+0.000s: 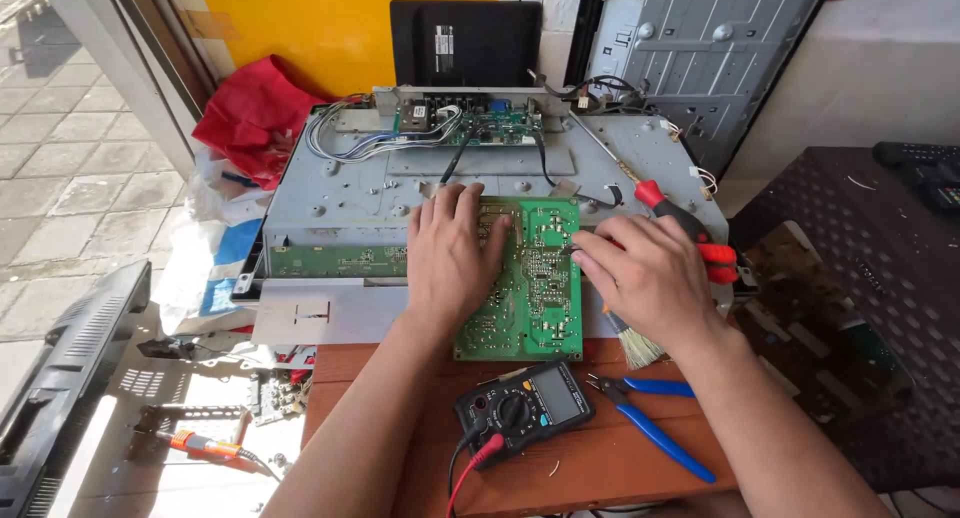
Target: Repairing a television circuit board by testing components with a multimeter and soldering joints.
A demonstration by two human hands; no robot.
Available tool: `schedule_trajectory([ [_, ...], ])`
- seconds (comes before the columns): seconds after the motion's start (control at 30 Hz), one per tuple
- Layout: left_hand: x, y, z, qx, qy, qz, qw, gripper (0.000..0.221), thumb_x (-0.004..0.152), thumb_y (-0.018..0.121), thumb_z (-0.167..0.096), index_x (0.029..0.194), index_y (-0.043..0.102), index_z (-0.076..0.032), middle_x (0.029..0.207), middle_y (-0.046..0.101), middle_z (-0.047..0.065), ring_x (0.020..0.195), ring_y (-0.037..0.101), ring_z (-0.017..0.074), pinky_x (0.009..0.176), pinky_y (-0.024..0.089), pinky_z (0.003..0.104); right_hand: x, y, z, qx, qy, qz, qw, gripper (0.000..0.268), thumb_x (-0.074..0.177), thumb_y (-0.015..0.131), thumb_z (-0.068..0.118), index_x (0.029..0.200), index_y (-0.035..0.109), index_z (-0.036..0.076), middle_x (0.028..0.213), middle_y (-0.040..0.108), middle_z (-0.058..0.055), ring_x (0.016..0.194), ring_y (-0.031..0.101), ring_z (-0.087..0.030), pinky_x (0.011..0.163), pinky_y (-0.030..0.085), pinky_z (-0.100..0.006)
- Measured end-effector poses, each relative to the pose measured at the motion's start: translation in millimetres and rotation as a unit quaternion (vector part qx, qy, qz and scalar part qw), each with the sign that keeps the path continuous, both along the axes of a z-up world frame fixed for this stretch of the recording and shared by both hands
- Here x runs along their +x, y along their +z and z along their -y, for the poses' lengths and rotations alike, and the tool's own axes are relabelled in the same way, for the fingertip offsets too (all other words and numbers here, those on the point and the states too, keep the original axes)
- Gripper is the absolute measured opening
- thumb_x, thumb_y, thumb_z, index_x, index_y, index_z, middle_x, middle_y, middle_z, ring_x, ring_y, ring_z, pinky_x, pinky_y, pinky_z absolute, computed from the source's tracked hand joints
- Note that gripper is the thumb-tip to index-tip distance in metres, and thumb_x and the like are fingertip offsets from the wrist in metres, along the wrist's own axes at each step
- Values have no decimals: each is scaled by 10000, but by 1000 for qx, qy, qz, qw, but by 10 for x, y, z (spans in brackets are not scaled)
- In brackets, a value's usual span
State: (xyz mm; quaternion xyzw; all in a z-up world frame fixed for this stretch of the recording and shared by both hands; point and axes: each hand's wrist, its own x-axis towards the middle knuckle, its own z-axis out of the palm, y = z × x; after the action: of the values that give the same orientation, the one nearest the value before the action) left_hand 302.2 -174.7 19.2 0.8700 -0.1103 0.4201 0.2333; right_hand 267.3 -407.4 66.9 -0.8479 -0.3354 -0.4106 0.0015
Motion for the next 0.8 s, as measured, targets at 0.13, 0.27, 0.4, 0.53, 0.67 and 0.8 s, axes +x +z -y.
schedule_trajectory([
  [0.13,7,-14,-4,8,0,-10,1000,468,958,674,-434,1285,617,-104,1166,598,99,1085,662,328,1036,457,499,23,-84,-2,-17,-3,-1,1000,109,997,651,267,1059,734,233,872,598,19,861,672,-214,782,522,-367],
  [0.27,-9,-5,-7,-2,-6,-22,1000,463,970,674,-423,1293,606,-99,1157,587,102,1076,664,348,1024,467,519,13,-84,-30,-20,0,1,1000,89,1004,653,265,1056,714,225,869,592,19,828,659,-215,776,516,-368],
  [0.4,12,-28,-10,-3,-6,-25,1000,462,966,683,-428,1287,606,-104,1155,579,96,1082,665,349,1025,468,524,-19,-55,-56,-16,12,-1,1000,75,1000,655,221,1048,712,212,868,585,8,820,655,-218,780,514,-363],
  [0.53,17,-36,-12,2,-3,-19,1000,462,966,680,-435,1287,605,-113,1151,579,92,1074,671,339,1024,467,514,-2,-123,-91,-24,2,16,1000,77,991,666,224,1060,700,219,890,578,12,838,648,-206,785,512,-360],
  [0.67,23,-46,-7,7,6,-15,1000,465,959,687,-447,1281,607,-122,1150,579,85,1069,677,330,1028,467,507,-9,-109,-81,-30,2,21,999,48,980,678,208,1022,700,211,885,585,11,829,644,-206,779,511,-359],
  [0.8,13,-40,-7,10,9,-17,1000,466,959,685,-457,1279,608,-127,1149,580,81,1067,678,325,1026,469,508,-20,-111,-92,-24,0,27,999,46,963,686,184,1005,695,200,883,580,2,823,639,-214,763,508,-367],
])
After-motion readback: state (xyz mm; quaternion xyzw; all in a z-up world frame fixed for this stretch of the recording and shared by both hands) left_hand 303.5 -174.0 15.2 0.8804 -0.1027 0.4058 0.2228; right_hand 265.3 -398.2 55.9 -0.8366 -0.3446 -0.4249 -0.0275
